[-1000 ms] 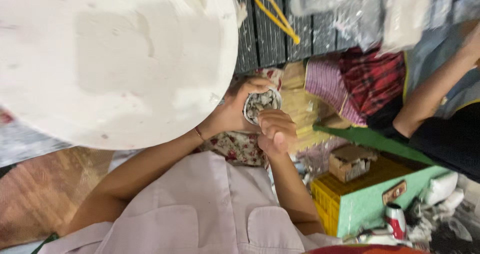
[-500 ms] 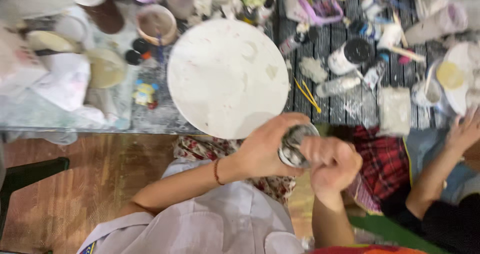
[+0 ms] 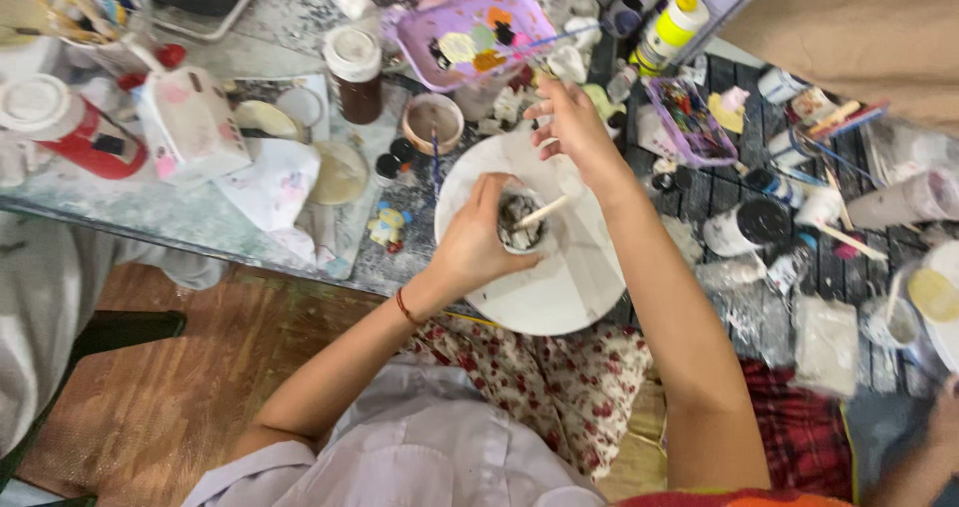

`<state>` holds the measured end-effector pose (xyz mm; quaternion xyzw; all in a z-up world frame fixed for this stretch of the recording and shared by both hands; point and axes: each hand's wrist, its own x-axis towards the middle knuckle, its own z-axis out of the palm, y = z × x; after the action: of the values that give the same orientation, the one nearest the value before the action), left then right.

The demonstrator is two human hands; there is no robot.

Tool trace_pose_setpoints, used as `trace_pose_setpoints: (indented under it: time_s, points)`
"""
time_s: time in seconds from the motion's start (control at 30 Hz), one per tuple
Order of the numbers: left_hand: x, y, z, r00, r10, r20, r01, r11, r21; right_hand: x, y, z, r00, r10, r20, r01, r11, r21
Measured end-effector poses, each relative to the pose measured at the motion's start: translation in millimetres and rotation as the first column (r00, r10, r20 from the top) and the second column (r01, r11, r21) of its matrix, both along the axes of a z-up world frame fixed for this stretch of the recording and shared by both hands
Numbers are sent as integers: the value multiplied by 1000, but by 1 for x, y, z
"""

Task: The person mixes a gray paste-like substance in a small container using a wooden stick. They add liquid from a nearby cup and continue stirring to achieve a consistent texture.

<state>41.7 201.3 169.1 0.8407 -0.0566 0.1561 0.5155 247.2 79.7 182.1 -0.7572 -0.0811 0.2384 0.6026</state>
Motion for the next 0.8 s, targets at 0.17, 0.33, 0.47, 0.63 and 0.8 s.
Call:
trace_pose_setpoints:
  time_s: [0.17,0.33,0.47,0.63,0.8]
  points:
    - [-9,18,-1,987,-141,75,137,989,50,60,31,-40,975,-213,-66,211,977,-30]
    - [-21,51,10,904,-418,-86,425,901,88,83,37,-55,975,-190,-114,205,968,143]
    - [-32,75,17,875,-482,-45,482,876,-4,94,35,-53,975,-122,-186,160,965,206]
    - [-38,69,13,911,-412,10,410,905,-113,111,22,-45,972,-169,-166,198,964,178]
    - [-41,68,19,953,-300,35,301,934,-195,115,60,-10,987,-45,-154,84,963,254]
